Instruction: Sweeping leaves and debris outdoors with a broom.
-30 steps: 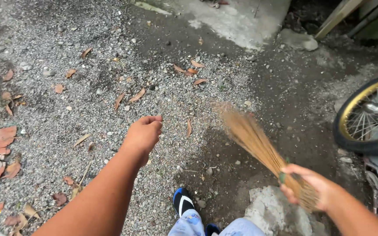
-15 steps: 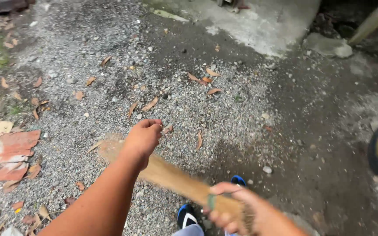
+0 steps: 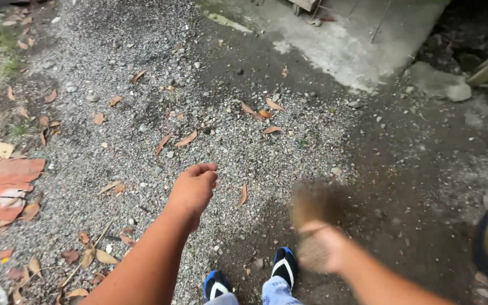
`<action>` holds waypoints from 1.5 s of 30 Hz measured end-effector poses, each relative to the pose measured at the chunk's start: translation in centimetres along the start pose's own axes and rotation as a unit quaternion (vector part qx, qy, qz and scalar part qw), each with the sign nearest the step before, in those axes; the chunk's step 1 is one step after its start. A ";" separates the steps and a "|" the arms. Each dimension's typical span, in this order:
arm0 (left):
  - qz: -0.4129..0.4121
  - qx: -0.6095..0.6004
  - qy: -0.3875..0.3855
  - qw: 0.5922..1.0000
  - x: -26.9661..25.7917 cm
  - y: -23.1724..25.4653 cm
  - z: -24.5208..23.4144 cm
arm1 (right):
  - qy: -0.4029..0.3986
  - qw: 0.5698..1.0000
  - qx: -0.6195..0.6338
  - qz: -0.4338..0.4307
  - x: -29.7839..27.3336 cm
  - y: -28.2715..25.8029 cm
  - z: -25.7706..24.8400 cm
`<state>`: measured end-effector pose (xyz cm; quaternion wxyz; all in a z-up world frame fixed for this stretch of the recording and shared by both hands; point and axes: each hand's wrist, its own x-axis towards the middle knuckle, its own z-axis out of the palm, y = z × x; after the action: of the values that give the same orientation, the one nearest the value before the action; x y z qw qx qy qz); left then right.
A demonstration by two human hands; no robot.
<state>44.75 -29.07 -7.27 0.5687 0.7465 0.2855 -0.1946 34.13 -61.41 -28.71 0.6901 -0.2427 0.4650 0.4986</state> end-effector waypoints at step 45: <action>-0.011 -0.094 0.080 0.992 24.5 13.3 -4.9 | 0.150 0.972 -0.158 -0.089 -7.7 -40.6 9.7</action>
<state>71.83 -21.92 -11.15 0.6098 0.6995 0.3552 -0.1125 74.59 -72.89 -22.75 0.6071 -0.4613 0.4546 0.4604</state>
